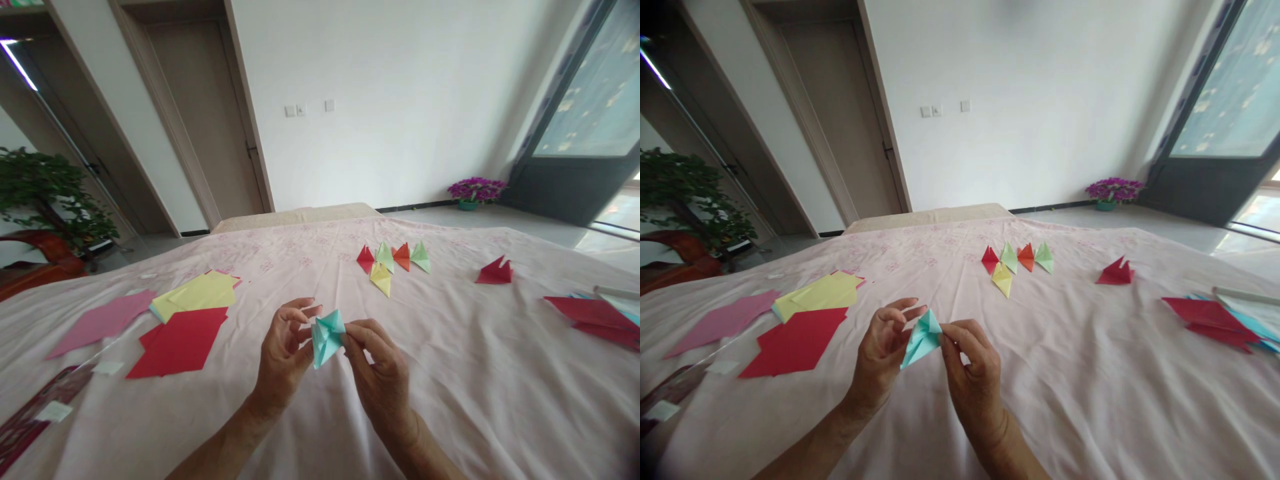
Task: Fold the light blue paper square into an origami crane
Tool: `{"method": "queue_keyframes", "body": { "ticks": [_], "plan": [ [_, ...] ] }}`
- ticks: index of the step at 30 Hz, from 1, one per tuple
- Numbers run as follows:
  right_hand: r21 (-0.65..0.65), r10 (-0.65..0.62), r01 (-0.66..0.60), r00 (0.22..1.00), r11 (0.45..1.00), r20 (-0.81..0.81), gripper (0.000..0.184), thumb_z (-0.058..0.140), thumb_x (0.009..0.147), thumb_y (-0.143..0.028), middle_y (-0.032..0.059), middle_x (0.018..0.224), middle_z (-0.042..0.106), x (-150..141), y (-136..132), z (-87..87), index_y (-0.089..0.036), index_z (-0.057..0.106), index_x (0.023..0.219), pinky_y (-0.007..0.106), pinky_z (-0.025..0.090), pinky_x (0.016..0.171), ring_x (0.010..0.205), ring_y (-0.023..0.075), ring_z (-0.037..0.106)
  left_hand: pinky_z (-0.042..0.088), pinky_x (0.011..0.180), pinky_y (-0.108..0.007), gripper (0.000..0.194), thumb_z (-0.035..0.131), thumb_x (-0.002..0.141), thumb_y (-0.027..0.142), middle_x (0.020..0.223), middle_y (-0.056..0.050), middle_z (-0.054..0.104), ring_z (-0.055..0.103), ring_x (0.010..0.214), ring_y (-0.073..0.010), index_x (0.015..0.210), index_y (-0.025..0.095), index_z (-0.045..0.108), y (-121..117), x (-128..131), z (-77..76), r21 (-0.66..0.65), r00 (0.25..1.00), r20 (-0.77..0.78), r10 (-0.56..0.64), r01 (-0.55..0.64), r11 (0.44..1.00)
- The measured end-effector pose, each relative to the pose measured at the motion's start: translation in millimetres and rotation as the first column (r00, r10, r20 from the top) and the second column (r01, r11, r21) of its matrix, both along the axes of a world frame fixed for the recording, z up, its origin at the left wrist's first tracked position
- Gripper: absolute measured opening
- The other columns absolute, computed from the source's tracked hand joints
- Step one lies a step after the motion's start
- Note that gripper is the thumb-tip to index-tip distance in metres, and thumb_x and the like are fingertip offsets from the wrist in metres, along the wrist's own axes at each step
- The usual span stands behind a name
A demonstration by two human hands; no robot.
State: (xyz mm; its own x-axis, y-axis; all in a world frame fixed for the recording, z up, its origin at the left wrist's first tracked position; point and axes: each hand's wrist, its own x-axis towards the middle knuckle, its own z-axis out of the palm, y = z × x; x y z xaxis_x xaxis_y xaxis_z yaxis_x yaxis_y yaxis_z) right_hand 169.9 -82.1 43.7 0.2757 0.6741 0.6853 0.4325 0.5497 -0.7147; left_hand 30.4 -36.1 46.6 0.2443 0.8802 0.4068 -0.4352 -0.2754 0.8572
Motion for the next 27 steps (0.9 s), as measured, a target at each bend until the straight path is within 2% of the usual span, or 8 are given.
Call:
{"method": "queue_keyframes", "body": {
  "ticks": [3,4,9,12,17,19,23,27],
  "plan": [
    [-0.051,-0.006,0.002,0.997,0.999,-0.081,0.015,0.057,0.089,-0.019,0.0025,0.08,0.062,2,2,-3.0,-0.022,0.071,0.092,0.026,0.048,0.06,0.067,0.014,0.059,0.051,0.086,-0.032,0.006,0.063,0.085,0.021,0.122,-0.008,0.05,0.053,0.117,-0.026,0.086,0.019,0.058,-2,0,-0.7,0.054,0.994,-0.074,0.075,-0.072,0.996],
    [-0.065,-0.007,0.0,0.994,0.998,-0.11,0.014,0.057,0.089,-0.021,0.002,0.079,0.061,3,3,-3.8,-0.022,0.07,0.09,0.026,0.048,0.06,0.067,0.0139,0.058,0.051,0.087,-0.032,0.005,0.06,0.087,0.023,0.119,-0.009,0.052,0.055,0.114,-0.0251,0.085,0.018,0.059,-3,-1,-1.0,0.065,0.991,-0.105,0.088,-0.081,0.995],
    [-0.177,0.024,-0.09,0.937,0.98,-0.348,0.011,0.06,0.087,-0.029,-0.0004,0.073,0.059,6,5,-6.6,-0.021,0.068,0.085,0.025,0.045,0.061,0.066,0.0138,0.055,0.051,0.083,-0.031,0.016,0.053,0.091,0.027,0.112,-0.009,0.056,0.059,0.101,-0.0213,0.088,0.017,0.066,-4,-4,-1.6,0.148,0.964,-0.248,0.093,-0.057,0.987],
    [-0.227,0.04,-0.161,0.887,0.961,-0.46,0.013,0.061,0.086,-0.032,-0.0007,0.074,0.061,7,7,-11.4,-0.021,0.068,0.087,0.025,0.044,0.065,0.071,0.0144,0.055,0.053,0.075,-0.029,0.016,0.055,0.09,0.029,0.107,-0.008,0.059,0.061,0.094,-0.0203,0.088,0.018,0.067,-2,-4,-3.7,0.135,0.954,-0.288,0.082,-0.044,0.99],
    [-0.2,0.116,-0.299,0.776,0.933,-0.62,0.012,0.068,0.082,-0.033,-0.0004,0.076,0.064,6,12,-19.7,-0.021,0.068,0.086,0.024,0.045,0.066,0.071,0.0138,0.056,0.052,0.063,-0.025,0.016,0.065,0.084,0.029,0.088,-0.003,0.063,0.061,0.075,-0.0152,0.097,0.02,0.062,3,-3,-10.6,0.036,0.937,-0.33,0.114,-0.108,0.993],
    [-0.189,0.137,-0.339,0.739,0.922,-0.659,0.012,0.069,0.08,-0.032,-0.0004,0.076,0.065,4,13,-20.7,-0.021,0.069,0.086,0.024,0.045,0.065,0.07,0.0133,0.056,0.05,0.061,-0.023,0.016,0.067,0.083,0.028,0.084,-0.002,0.062,0.06,0.071,-0.0134,0.096,0.021,0.062,5,-5,-11.7,0.082,0.921,-0.361,0.148,-0.126,0.989],
    [-0.165,0.157,-0.373,0.694,0.913,-0.703,0.013,0.074,0.076,-0.03,-0.0008,0.075,0.066,0,14,-20.3,-0.021,0.07,0.084,0.022,0.045,0.063,0.068,0.0121,0.056,0.049,0.064,-0.022,0.005,0.066,0.083,0.025,0.093,-0.003,0.062,0.06,0.082,-0.0147,0.083,0.02,0.068,7,-8,-10.4,0.263,0.903,-0.39,0.181,-0.079,0.961],
    [-0.163,0.185,-0.419,0.673,0.893,-0.716,0.013,0.075,0.075,-0.029,-0.0013,0.069,0.064,0,14,-18.6,-0.02,0.07,0.083,0.022,0.045,0.06,0.063,0.011,0.055,0.048,0.056,-0.022,0.009,0.064,0.084,0.026,0.086,-0.002,0.062,0.058,0.068,-0.012,0.081,0.018,0.066,9,-6,-11.9,0.164,0.921,-0.362,0.144,-0.089,0.982]
  ]
}}
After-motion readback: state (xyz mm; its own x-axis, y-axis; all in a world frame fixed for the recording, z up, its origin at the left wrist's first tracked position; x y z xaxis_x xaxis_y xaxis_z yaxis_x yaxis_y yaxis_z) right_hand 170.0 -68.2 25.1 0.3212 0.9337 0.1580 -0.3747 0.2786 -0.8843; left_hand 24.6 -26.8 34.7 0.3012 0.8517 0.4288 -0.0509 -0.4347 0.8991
